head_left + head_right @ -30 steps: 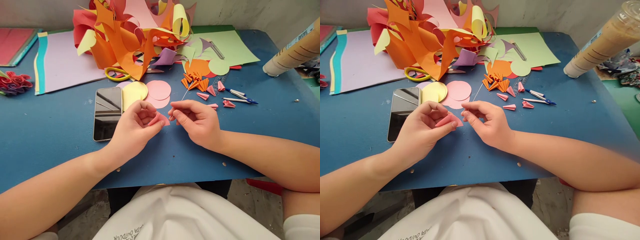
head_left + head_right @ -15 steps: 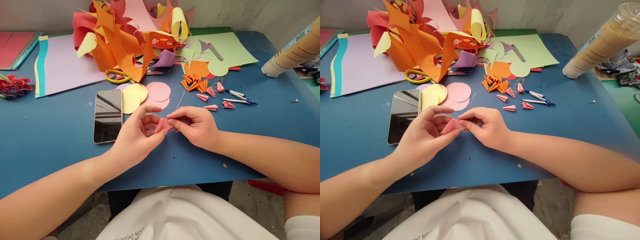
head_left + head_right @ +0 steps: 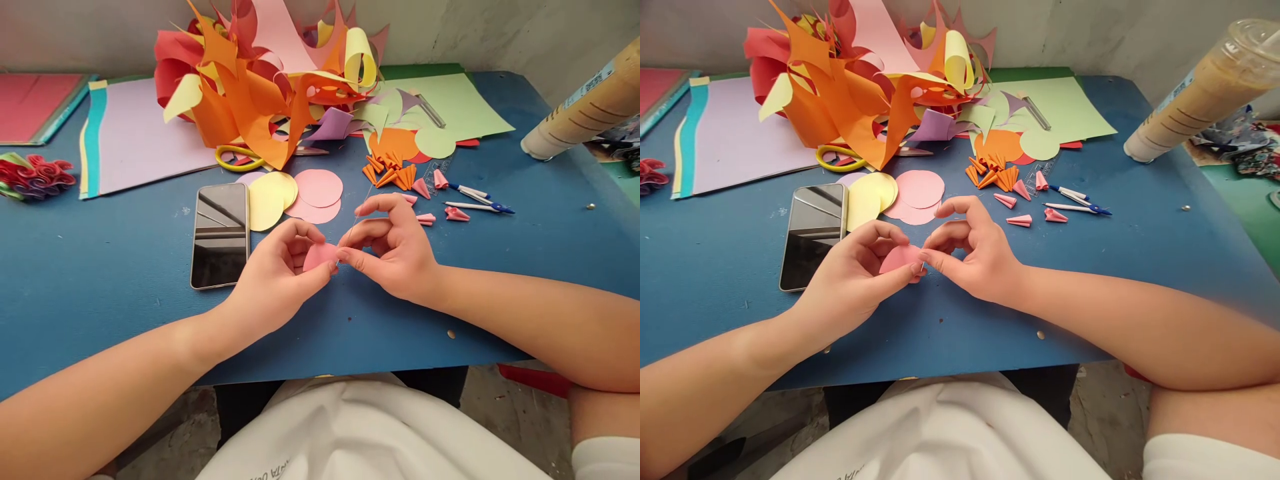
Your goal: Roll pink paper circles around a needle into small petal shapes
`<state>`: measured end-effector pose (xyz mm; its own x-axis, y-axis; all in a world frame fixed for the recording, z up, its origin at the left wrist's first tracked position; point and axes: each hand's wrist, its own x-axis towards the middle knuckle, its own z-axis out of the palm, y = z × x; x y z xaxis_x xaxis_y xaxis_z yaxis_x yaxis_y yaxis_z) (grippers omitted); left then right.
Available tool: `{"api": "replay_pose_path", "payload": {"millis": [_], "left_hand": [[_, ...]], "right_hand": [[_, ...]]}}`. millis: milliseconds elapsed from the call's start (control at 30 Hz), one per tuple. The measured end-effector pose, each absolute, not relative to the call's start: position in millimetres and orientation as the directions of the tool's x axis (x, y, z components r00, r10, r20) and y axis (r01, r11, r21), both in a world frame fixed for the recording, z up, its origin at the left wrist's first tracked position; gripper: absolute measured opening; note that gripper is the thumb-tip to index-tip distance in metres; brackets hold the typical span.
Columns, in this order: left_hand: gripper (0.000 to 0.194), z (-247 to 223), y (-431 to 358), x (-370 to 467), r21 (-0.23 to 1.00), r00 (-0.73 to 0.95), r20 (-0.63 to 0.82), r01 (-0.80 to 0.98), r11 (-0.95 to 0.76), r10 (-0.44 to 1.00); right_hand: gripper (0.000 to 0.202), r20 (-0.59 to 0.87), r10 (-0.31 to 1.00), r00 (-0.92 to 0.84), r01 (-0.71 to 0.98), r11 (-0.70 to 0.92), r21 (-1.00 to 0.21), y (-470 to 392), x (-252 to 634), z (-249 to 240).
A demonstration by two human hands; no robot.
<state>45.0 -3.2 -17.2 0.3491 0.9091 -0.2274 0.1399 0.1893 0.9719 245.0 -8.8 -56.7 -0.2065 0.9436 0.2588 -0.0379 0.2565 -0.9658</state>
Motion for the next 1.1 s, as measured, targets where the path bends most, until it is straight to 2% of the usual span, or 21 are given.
{"api": "replay_pose_path", "payload": {"millis": [67,267,433,567,667,800,900,1100], "left_hand": [[0.033,-16.7,-3.2,45.3,0.97,0.344,-0.234,0.142,0.196,0.909],[0.03,-16.4,-2.7,45.5,0.977,0.334,-0.206,0.128,0.173,0.92],[0.031,-16.5,-2.5,45.1,0.977,0.324,-0.205,0.126,0.173,0.924],[0.03,-15.7,-2.4,46.0,0.981,0.275,-0.179,0.125,0.15,0.945],[0.03,-15.4,-2.2,46.9,0.987,0.224,-0.143,0.1,0.124,0.964],[0.029,-16.6,-2.1,48.0,0.993,0.208,-0.111,0.049,0.103,0.972],[0.03,-18.2,-2.2,48.4,0.993,0.249,-0.12,0.019,0.119,0.961],[0.03,-20.0,-1.4,47.6,0.973,0.334,-0.148,-0.117,0.197,0.931]], "right_hand": [[0.05,0.247,0.943,-0.223,-0.025,0.248,-0.968,-8.1,246.2,-56.6],[0.033,0.283,0.921,-0.269,-0.072,0.274,-0.959,-4.4,249.6,-57.0],[0.043,0.252,0.931,-0.264,-0.092,0.236,-0.967,-3.6,249.5,-56.7],[0.038,0.266,0.922,-0.281,-0.106,0.245,-0.964,-2.4,249.6,-57.5],[0.038,0.296,0.899,-0.324,-0.104,0.278,-0.955,-2.3,249.7,-58.8],[0.049,0.28,0.869,-0.408,-0.101,0.262,-0.96,-3.6,249.1,-58.1],[0.055,0.238,0.86,-0.45,-0.109,0.212,-0.971,-4.3,248.5,-55.8],[0.05,0.203,0.841,-0.501,-0.133,0.157,-0.979,-4.3,248.5,-54.4]]}}
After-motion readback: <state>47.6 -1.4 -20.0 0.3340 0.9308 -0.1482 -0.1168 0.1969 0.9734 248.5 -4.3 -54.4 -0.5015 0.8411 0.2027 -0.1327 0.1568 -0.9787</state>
